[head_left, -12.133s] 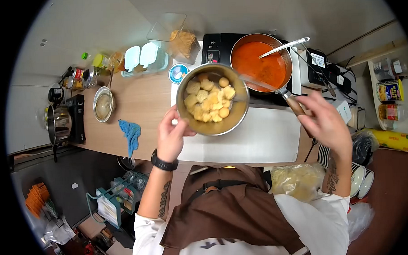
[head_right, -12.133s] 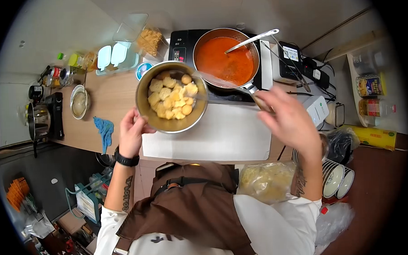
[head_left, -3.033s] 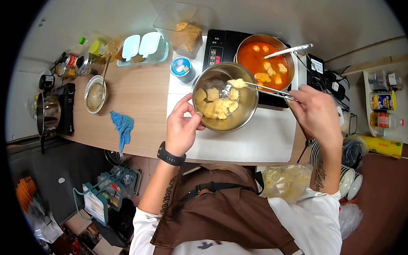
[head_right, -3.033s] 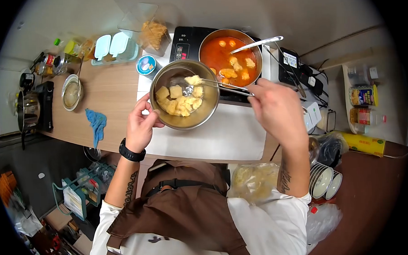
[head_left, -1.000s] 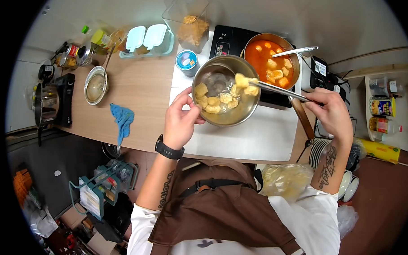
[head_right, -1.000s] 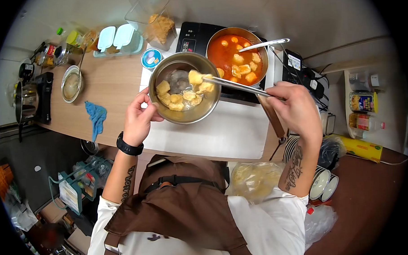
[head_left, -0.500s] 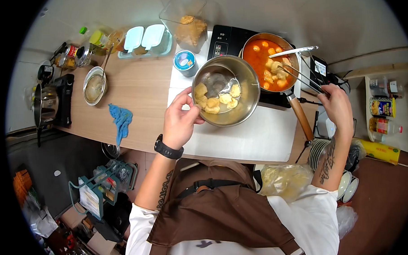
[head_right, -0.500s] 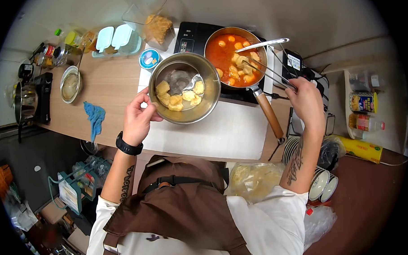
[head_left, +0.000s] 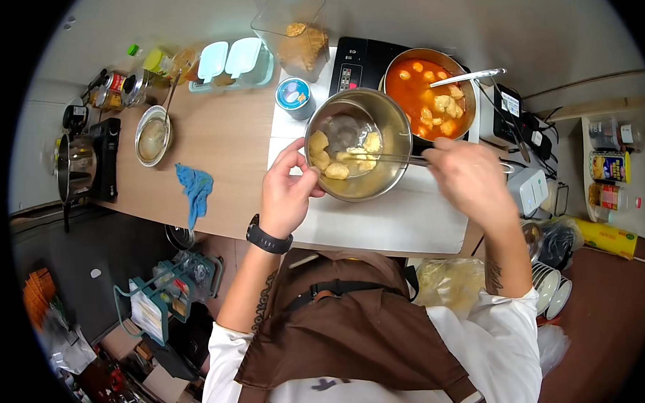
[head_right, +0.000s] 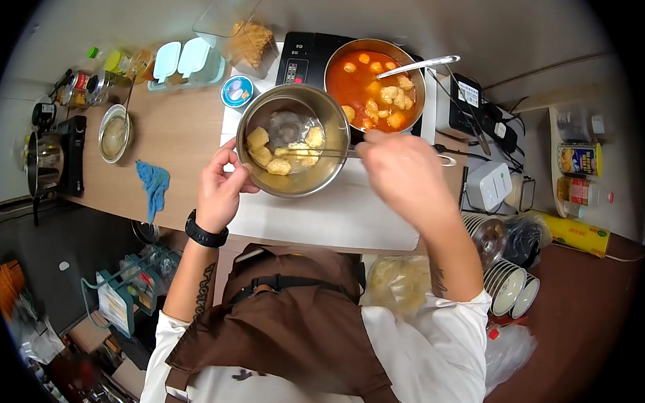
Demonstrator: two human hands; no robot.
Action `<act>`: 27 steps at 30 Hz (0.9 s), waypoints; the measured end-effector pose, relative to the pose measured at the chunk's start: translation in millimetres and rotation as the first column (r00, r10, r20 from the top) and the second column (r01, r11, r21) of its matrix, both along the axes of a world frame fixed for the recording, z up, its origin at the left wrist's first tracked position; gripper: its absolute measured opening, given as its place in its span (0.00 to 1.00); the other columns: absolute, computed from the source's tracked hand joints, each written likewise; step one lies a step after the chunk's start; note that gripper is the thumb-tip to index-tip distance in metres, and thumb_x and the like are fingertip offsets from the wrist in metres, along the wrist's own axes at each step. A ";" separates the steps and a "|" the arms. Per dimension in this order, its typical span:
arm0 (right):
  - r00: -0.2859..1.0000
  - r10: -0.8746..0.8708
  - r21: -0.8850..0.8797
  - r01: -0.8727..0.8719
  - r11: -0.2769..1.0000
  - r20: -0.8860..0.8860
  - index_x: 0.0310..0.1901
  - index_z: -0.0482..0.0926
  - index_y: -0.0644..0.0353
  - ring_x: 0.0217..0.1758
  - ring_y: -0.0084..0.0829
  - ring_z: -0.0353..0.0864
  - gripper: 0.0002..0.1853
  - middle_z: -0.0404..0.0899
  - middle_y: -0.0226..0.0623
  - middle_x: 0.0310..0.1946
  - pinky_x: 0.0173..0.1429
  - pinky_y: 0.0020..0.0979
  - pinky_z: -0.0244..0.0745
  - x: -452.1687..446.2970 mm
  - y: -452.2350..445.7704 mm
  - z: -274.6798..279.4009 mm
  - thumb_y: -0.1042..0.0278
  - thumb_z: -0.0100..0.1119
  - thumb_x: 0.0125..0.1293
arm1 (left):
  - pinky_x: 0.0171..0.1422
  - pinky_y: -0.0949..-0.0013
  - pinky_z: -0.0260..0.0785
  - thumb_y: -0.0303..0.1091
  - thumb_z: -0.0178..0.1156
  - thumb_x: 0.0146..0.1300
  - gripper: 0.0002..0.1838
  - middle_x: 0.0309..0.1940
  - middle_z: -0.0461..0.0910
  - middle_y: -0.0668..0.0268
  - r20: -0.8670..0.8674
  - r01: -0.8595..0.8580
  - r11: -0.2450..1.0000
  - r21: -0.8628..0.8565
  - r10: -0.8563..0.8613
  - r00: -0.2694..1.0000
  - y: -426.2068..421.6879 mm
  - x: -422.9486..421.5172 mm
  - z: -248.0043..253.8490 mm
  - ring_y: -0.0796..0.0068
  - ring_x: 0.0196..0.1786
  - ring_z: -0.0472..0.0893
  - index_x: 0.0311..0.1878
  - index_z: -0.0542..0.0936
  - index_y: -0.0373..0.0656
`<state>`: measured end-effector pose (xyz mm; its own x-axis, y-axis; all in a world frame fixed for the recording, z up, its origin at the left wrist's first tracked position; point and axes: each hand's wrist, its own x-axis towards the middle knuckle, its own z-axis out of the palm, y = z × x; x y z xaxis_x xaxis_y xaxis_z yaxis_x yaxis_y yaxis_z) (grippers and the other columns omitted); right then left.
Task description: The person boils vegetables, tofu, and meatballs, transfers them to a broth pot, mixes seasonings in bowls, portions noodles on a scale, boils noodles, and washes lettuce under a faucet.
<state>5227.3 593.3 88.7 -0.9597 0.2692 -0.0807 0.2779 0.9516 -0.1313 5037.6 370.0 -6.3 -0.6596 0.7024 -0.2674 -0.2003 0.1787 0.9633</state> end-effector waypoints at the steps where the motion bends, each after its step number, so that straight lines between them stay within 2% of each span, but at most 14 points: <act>1: 0.999 -0.033 -0.035 0.032 0.999 -0.025 0.34 0.83 0.60 0.36 0.42 0.84 0.04 0.79 0.40 0.32 0.42 0.41 0.78 6.2 4.6 11.9 0.72 0.60 0.58 | 0.35 0.71 0.84 0.22 0.58 0.65 0.07 0.74 0.63 0.47 -0.004 0.000 1.000 -0.012 0.000 1.000 -2.4 -0.8 -0.7 0.68 0.35 0.88 0.33 0.69 0.34; 3: 0.991 -0.107 -0.099 0.099 0.990 -0.075 0.36 0.84 0.60 0.35 0.43 0.83 0.06 0.79 0.41 0.32 0.41 0.41 0.77 20.8 15.8 35.3 0.72 0.62 0.58 | 0.36 0.72 0.85 0.22 0.57 0.66 0.07 0.74 0.62 0.48 0.018 -0.010 1.000 -0.008 0.011 1.000 -5.2 -3.5 -2.5 0.68 0.36 0.88 0.33 0.69 0.35; 5: 0.933 -0.352 -0.221 0.331 0.918 -0.067 0.40 0.84 0.61 0.36 0.46 0.82 0.08 0.78 0.43 0.33 0.41 0.42 0.76 38.1 24.6 47.5 0.71 0.65 0.59 | 0.36 0.72 0.85 0.22 0.57 0.67 0.07 0.74 0.63 0.48 0.076 -0.030 0.999 0.016 0.029 0.997 -13.1 -4.5 -6.9 0.69 0.37 0.88 0.33 0.69 0.35; 6: 0.918 -0.392 -0.097 0.386 0.918 -0.055 0.43 0.85 0.61 0.38 0.48 0.82 0.09 0.79 0.44 0.34 0.42 0.42 0.75 46.0 32.3 50.0 0.71 0.64 0.60 | 0.36 0.72 0.85 0.22 0.56 0.68 0.07 0.73 0.64 0.49 0.092 -0.027 0.999 0.021 0.025 0.995 -17.5 -7.1 -9.5 0.69 0.37 0.88 0.33 0.69 0.36; 9: 0.876 -0.477 0.011 0.479 0.878 -0.071 0.43 0.85 0.60 0.39 0.49 0.82 0.09 0.79 0.45 0.35 0.44 0.43 0.75 67.1 60.3 28.2 0.70 0.64 0.61 | 0.35 0.74 0.84 0.23 0.55 0.69 0.06 0.68 0.71 0.54 0.116 -0.074 0.996 0.039 0.069 0.991 -30.0 -7.3 -11.6 0.79 0.29 0.83 0.35 0.70 0.39; 10: 0.851 -0.525 0.026 0.524 0.851 0.003 0.45 0.85 0.61 0.43 0.50 0.82 0.11 0.81 0.46 0.39 0.48 0.43 0.76 69.4 67.5 19.2 0.69 0.64 0.61 | 0.35 0.75 0.84 0.24 0.55 0.69 0.04 0.51 0.79 0.61 0.138 -0.092 0.996 0.017 0.089 0.986 -37.9 -9.1 -16.9 0.82 0.27 0.81 0.36 0.71 0.41; 13: 0.839 -0.544 0.114 0.539 0.834 0.008 0.48 0.84 0.62 0.49 0.51 0.81 0.15 0.83 0.48 0.43 0.53 0.43 0.76 79.0 76.5 -11.3 0.67 0.65 0.61 | 0.34 0.75 0.84 0.25 0.56 0.68 0.03 0.34 0.79 0.69 0.244 -0.124 0.990 -0.068 0.137 0.960 -60.5 -14.3 -7.3 0.82 0.27 0.81 0.37 0.72 0.41; 14: 0.863 -0.500 0.157 0.505 0.849 -0.074 0.51 0.83 0.63 0.53 0.51 0.81 0.18 0.82 0.50 0.48 0.57 0.44 0.76 85.6 75.9 -18.1 0.67 0.67 0.60 | 0.33 0.74 0.84 0.26 0.56 0.68 0.02 0.29 0.78 0.70 0.261 -0.151 0.985 -0.089 0.169 0.950 -69.3 -15.6 -2.5 0.81 0.26 0.81 0.37 0.73 0.41; 15: 0.808 -0.589 0.018 0.589 0.808 -0.003 0.54 0.82 0.63 0.54 0.52 0.80 0.20 0.82 0.51 0.51 0.58 0.45 0.75 78.3 71.1 -7.9 0.68 0.67 0.60 | 0.33 0.74 0.84 0.26 0.56 0.68 0.02 0.30 0.79 0.69 0.273 -0.192 0.976 -0.102 0.213 0.938 -82.7 -19.5 -2.6 0.81 0.26 0.81 0.38 0.74 0.41; 17: 0.819 -0.560 -0.047 0.559 0.828 -0.127 0.55 0.81 0.65 0.46 0.46 0.81 0.20 0.81 0.48 0.45 0.52 0.39 0.76 92.4 71.6 -18.2 0.70 0.67 0.61 | 0.34 0.73 0.84 0.26 0.56 0.68 0.02 0.31 0.80 0.67 0.294 -0.272 0.953 -0.131 0.299 0.908 -115.4 -26.2 -11.1 0.80 0.27 0.82 0.39 0.75 0.40; 19: 0.761 -0.631 -0.272 0.582 0.766 -0.152 0.56 0.79 0.68 0.37 0.35 0.74 0.20 0.74 0.40 0.36 0.43 0.32 0.72 86.5 53.7 -8.9 0.74 0.66 0.61 | 0.36 0.71 0.84 0.28 0.56 0.68 0.02 0.30 0.80 0.67 0.292 -0.395 0.909 -0.135 0.417 0.861 -136.4 -33.7 -12.6 0.76 0.28 0.84 0.39 0.76 0.41; 20: 0.765 -0.604 -0.312 0.530 0.788 -0.225 0.56 0.79 0.69 0.33 0.28 0.65 0.20 0.67 0.35 0.32 0.38 0.27 0.67 89.4 49.7 -15.2 0.78 0.66 0.61 | 0.36 0.71 0.84 0.28 0.55 0.68 0.02 0.30 0.80 0.67 0.278 -0.448 0.882 -0.144 0.470 0.837 -142.5 -38.4 -12.8 0.75 0.28 0.84 0.39 0.76 0.41; 23: 0.737 -0.650 -0.397 0.548 0.736 -0.186 0.57 0.78 0.71 0.34 0.26 0.67 0.21 0.66 0.33 0.32 0.38 0.26 0.67 85.5 32.6 -21.9 0.80 0.65 0.61 | 0.38 0.70 0.84 0.28 0.55 0.69 0.03 0.34 0.82 0.65 0.251 -0.561 0.820 -0.114 0.570 0.782 -166.9 -58.7 -38.1 0.72 0.30 0.85 0.37 0.74 0.43; 27: 0.778 -0.602 -0.467 0.471 0.748 -0.181 0.56 0.78 0.70 0.31 0.23 0.65 0.21 0.65 0.31 0.32 0.35 0.24 0.65 80.9 15.2 -36.5 0.81 0.65 0.60 | 0.36 0.68 0.83 0.28 0.55 0.68 0.03 0.37 0.82 0.62 0.244 -0.711 0.702 -0.036 0.696 0.675 -194.9 -83.5 -55.8 0.66 0.29 0.86 0.36 0.73 0.44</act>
